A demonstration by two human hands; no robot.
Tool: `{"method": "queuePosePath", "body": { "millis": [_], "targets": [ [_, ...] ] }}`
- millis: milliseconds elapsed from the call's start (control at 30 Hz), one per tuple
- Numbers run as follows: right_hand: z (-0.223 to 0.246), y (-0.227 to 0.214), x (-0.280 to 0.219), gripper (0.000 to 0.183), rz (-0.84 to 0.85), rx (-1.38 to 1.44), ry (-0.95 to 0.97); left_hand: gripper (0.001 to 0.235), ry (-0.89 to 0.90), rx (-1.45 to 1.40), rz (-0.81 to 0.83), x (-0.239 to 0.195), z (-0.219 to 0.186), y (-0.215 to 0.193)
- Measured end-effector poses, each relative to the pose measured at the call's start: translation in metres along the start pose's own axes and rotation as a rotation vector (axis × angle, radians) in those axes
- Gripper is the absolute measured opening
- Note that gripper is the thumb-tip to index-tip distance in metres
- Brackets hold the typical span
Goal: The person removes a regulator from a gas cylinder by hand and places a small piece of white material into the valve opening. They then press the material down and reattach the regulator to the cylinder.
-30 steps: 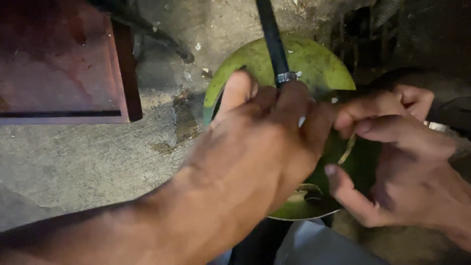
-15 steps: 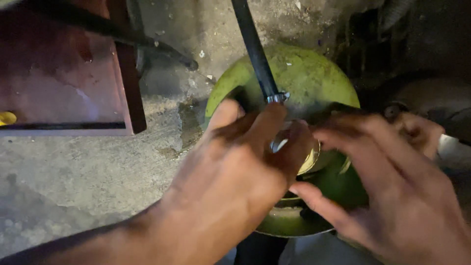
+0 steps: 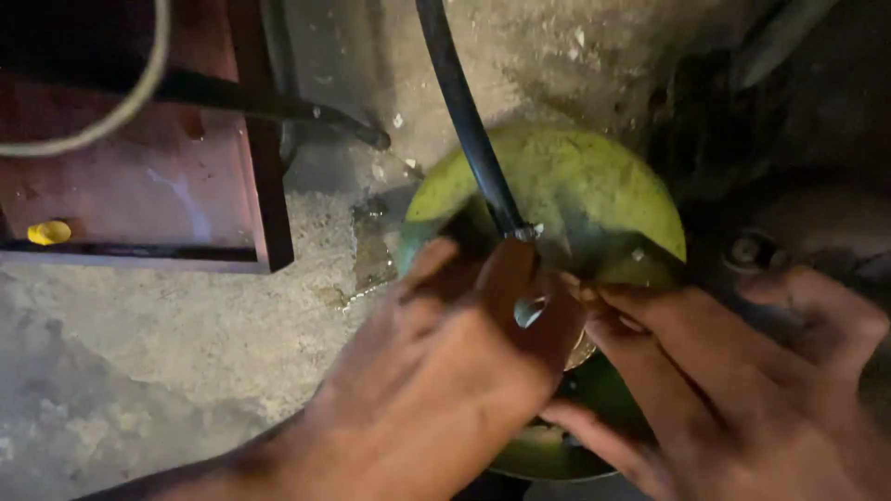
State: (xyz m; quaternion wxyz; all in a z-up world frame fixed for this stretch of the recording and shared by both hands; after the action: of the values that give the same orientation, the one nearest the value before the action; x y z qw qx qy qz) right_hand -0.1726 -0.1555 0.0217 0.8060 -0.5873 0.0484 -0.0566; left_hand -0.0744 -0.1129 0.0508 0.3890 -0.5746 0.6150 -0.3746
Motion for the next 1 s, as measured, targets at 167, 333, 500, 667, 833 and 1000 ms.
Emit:
{"method": "queuePosePath", "body": {
  "millis": [167, 333, 500, 667, 833, 1000],
  "targets": [
    [-0.004, 0.002, -0.004, 0.072, -0.022, 0.059, 0.003, 0.013, -0.030, 0.061, 0.269, 0.000, 0.002, 0.033],
    [-0.005, 0.013, -0.011, 0.057, 0.040, -0.030, 0.071, 0.057, -0.115, 0.084, 0.468, -0.012, 0.011, 0.047],
    [-0.003, 0.001, -0.003, 0.055, -0.080, -0.079, 0.071, 0.042, -0.115, 0.079, 0.301, -0.003, 0.008, 0.033],
    [-0.011, 0.001, 0.004, 0.057, 0.023, -0.008, 0.167, 0.051, -0.103, 0.189, 0.367, -0.002, 0.008, 0.036],
    [-0.015, 0.001, 0.012, 0.058, 0.071, 0.035, 0.213, 0.043, -0.194, 0.043, 0.449, -0.001, 0.011, 0.038],
    [-0.019, 0.004, 0.010, 0.059, 0.119, 0.013, 0.265, 0.044, -0.128, 0.077, 0.253, 0.005, 0.005, 0.023]
  ]
}}
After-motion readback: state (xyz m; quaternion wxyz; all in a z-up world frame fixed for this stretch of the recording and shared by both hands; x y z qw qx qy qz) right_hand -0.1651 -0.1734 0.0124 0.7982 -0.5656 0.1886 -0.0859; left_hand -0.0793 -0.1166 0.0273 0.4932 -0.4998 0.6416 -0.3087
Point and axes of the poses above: each hand's wrist, its own x-axis towards the middle knuckle, its own y-axis out of the palm, z = x × y, the point moved 9 cm from there along x, towards the middle knuckle, and after that the axes turned 7 degrees about -y, right-handed, at the moved point
